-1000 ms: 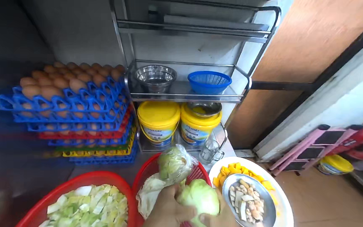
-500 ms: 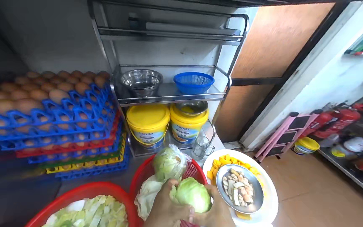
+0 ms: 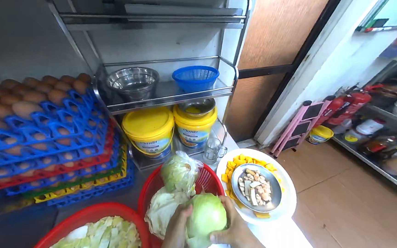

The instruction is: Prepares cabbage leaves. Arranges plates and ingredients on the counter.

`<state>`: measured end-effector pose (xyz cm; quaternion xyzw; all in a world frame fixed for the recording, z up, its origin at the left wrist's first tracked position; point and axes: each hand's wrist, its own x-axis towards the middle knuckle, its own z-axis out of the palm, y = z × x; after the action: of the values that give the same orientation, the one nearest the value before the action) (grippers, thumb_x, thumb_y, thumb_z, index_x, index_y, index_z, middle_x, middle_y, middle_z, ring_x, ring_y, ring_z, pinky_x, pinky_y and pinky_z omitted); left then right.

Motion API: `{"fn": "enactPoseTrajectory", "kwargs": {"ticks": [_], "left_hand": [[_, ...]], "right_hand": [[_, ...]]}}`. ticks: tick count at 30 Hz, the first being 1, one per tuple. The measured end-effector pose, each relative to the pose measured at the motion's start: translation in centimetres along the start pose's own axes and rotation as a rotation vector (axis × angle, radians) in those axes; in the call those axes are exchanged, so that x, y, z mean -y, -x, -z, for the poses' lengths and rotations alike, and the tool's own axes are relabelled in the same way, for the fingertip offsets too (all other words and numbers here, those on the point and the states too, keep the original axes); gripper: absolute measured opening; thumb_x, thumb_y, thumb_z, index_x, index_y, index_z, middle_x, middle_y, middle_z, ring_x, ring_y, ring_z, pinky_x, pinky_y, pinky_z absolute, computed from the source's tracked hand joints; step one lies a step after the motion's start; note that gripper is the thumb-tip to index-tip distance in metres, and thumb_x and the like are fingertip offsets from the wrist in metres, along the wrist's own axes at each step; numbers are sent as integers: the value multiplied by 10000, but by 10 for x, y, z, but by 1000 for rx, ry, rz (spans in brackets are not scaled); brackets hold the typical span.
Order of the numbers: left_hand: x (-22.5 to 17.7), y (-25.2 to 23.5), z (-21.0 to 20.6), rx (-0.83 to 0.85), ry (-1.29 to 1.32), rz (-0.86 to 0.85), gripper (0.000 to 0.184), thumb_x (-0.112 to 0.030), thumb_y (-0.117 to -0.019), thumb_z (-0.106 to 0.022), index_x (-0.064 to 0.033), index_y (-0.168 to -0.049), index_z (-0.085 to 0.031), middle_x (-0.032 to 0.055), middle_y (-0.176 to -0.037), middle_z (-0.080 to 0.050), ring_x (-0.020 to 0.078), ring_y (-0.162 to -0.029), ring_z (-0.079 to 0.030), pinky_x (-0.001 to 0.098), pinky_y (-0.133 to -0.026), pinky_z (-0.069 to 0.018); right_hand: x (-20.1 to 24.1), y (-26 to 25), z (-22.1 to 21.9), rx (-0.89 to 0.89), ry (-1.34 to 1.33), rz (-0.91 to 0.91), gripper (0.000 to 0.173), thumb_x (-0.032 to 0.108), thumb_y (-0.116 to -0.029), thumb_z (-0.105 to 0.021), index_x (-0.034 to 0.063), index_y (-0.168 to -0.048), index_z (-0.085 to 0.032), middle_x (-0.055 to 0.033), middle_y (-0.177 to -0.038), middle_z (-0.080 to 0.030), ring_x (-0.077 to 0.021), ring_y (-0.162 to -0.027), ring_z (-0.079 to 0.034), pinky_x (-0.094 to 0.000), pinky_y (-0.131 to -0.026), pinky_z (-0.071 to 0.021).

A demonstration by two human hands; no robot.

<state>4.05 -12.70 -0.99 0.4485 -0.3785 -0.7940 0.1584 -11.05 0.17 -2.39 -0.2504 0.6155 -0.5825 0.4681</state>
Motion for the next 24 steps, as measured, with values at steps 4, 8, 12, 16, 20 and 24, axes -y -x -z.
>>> {"fn": "enactPoseTrajectory", "kwargs": {"ticks": [4,8,12,16,20,24], "left_hand": [[-7,-7,12,207,-198,-99,735,-419,-902,-692,-120,-1505,-398,171,-1333,-618,310,-1145,-662,513,-915,-592],[-3,-10,2,52,-283,-211,764,-363,-736,-869,-109,-1374,-533,145,-1202,-686,275,-1048,-708,482,-878,-621],[6,-4,-13,-133,-228,-325,729,-282,-691,-888,-80,-1313,-566,149,-1139,-693,261,-996,-713,465,-828,-628],[9,0,-16,-151,-295,-361,752,-320,-707,-891,-68,-1332,-560,133,-1157,-691,232,-1032,-706,447,-867,-623],[11,-2,-17,-209,-363,-375,761,-357,-713,-888,-58,-1314,-529,144,-1141,-670,242,-1011,-697,458,-853,-615],[11,-4,-16,-238,-399,-326,806,-394,-712,-891,-36,-1320,-503,160,-1118,-666,257,-996,-692,474,-846,-608]], "right_hand": [[4,4,-1,-51,-9,-71,1006,20,-569,-943,156,-1430,-441,-131,-1129,-718,-284,-955,-741,-439,-717,-652],[11,-2,-3,-98,159,-42,941,57,-565,-973,157,-1407,-567,-71,-1034,-765,-215,-914,-756,-404,-794,-660],[17,4,-9,-286,169,-98,694,52,-606,-941,55,-1186,-560,-94,-838,-713,-206,-653,-684,-353,-529,-563],[22,4,2,-180,14,-211,469,19,-701,-844,29,-1078,-565,-87,-767,-662,-150,-522,-566,-290,-437,-445],[26,-1,0,-166,281,-123,211,91,-768,-817,69,-883,-642,-43,-721,-662,-149,-602,-626,-337,-560,-531],[27,-5,-5,-128,512,-25,142,159,-820,-759,115,-874,-636,-26,-872,-619,-154,-796,-618,-373,-727,-541]]}}
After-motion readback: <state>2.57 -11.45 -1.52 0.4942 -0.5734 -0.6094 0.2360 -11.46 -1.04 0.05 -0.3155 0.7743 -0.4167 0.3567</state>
